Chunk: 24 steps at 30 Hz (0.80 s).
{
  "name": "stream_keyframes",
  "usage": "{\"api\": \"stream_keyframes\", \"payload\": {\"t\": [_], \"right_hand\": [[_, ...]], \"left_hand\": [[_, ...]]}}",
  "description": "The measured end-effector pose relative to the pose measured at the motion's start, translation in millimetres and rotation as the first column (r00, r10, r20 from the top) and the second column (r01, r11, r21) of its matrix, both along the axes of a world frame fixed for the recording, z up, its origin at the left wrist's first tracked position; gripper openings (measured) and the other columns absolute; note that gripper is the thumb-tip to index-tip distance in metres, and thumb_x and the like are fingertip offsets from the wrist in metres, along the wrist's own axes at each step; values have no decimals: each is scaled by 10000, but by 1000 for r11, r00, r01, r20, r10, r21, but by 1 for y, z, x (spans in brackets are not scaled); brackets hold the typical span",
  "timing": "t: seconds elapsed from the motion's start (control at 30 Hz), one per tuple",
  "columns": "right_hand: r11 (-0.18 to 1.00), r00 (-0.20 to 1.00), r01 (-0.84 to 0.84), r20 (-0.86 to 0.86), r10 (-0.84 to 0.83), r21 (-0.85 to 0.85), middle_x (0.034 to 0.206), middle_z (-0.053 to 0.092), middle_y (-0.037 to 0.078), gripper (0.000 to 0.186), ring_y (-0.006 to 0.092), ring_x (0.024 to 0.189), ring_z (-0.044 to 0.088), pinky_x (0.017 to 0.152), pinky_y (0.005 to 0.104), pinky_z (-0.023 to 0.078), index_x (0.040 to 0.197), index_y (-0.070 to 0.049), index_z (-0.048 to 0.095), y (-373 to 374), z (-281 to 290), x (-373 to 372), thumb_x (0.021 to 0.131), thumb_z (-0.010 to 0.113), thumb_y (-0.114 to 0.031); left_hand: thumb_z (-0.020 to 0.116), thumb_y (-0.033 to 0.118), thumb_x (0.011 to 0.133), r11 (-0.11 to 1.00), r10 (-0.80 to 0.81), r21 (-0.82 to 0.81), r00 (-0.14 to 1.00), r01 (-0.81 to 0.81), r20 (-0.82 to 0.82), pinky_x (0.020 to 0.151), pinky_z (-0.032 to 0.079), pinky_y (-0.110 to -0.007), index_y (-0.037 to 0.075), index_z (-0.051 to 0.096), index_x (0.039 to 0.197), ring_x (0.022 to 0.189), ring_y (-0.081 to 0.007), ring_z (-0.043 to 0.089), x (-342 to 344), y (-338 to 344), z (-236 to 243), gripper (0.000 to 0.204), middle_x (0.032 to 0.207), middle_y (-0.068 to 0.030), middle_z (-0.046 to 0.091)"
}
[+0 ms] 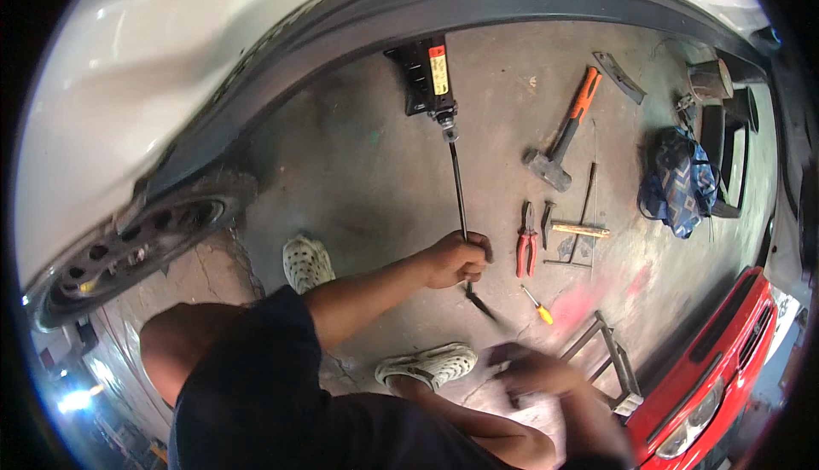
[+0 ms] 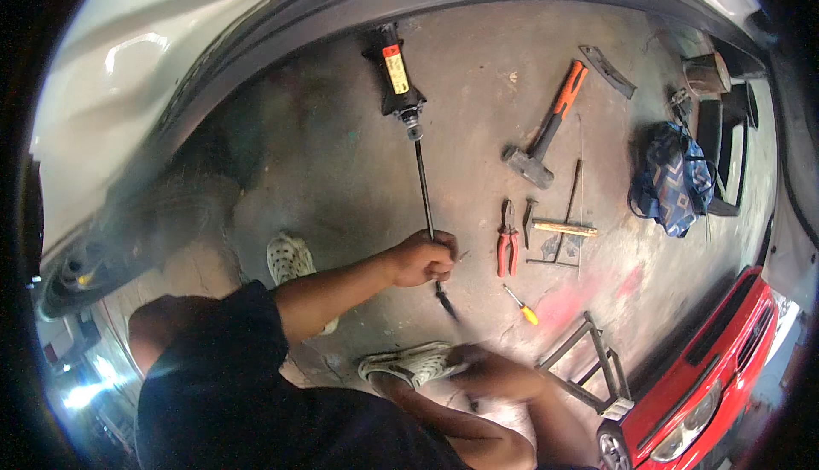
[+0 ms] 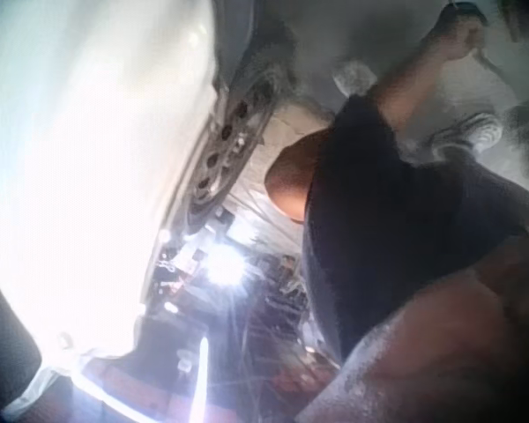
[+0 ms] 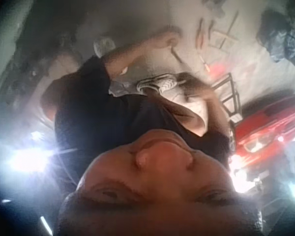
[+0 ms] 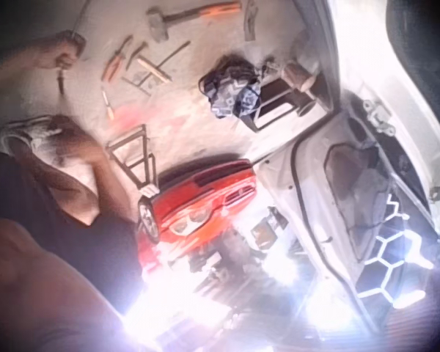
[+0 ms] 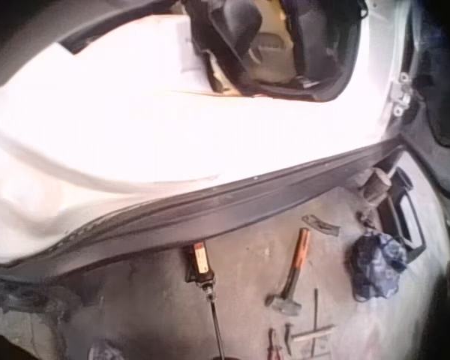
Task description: The person uses a hydraulic jack to lift a white car and then removes the front tire. They use a lug wrench and a hammer to loosen and remove the lug nuts before taking the wheel off the hub.
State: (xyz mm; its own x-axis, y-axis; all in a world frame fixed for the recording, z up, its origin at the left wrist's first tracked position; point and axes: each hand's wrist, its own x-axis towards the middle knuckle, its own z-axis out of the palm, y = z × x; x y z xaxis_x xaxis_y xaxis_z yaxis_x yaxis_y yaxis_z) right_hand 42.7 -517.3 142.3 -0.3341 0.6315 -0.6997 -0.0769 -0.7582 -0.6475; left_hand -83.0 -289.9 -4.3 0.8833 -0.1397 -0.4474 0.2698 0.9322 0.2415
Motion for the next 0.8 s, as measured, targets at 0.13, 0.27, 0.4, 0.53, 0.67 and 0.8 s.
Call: {"api": "stream_keyframes", "payload": {"t": [0.13, 0.27, 0.4, 0.53, 0.67, 0.8], "right_hand": [[881, 816, 473, 368, -447, 22, 695, 523, -21, 155, 79, 550, 468, 521, 240, 378, 978, -44, 599, -17, -11, 134, 900, 687, -146], [936, 782, 337, 524, -338, 101, 855, 605, 50, 260, 163, 761, 553, 682, 322, 451, 1122, -22, 608, -1, -135, -48, 934, 651, -197], [988, 999, 27, -49, -20, 154, 984, 663, 158, 435, 273, 997, 648, 875, 419, 515, 1273, -9, 594, 22, -18, -106, 922, 677, -252], [977, 898, 191, 385, -214, 98, 887, 663, 112, 273, 206, 846, 662, 750, 336, 530, 1159, -24, 610, -41, 39, 61, 888, 622, -55], [958, 583, 219, 762, -281, 185, 892, 634, 123, 261, 218, 835, 641, 750, 349, 520, 1104, 5, 618, -45, -91, 62, 846, 599, -26], [982, 986, 169, 23, -168, -81, 1197, 619, 146, 391, 234, 1085, 597, 953, 362, 468, 1238, 39, 593, 56, -76, -158, 899, 657, -146]], "left_hand": [[542, 6, 849, 851, 250, -504, 959, -150, 137, 560, 306, -288, 117, 548, 753, 496, -93, 283, 20, -28, 76, 147, 577, 46, 338], [539, -20, 837, 890, 259, -422, 953, -173, 156, 538, 302, -309, 114, 501, 732, 486, -89, 272, 79, -52, 60, 174, 576, 52, 331], [598, 7, 842, 996, 94, -15, 993, -93, 77, 604, 351, -333, 100, 567, 758, 545, -103, 338, 49, -39, 0, 130, 579, 27, 349], [571, 7, 850, 990, 68, -132, 992, -54, 106, 601, 345, -313, 107, 576, 790, 552, -96, 341, 3, -37, 15, 117, 587, 34, 351], [538, 3, 860, 858, 243, -481, 968, -180, 70, 579, 326, -293, 133, 561, 780, 539, -98, 324, 23, -52, 85, 154, 579, 41, 316], [572, 17, 866, 964, 93, -266, 960, -20, 264, 574, 340, -312, 86, 571, 824, 509, -100, 326, 33, -48, 63, 81, 567, 38, 327]]}}
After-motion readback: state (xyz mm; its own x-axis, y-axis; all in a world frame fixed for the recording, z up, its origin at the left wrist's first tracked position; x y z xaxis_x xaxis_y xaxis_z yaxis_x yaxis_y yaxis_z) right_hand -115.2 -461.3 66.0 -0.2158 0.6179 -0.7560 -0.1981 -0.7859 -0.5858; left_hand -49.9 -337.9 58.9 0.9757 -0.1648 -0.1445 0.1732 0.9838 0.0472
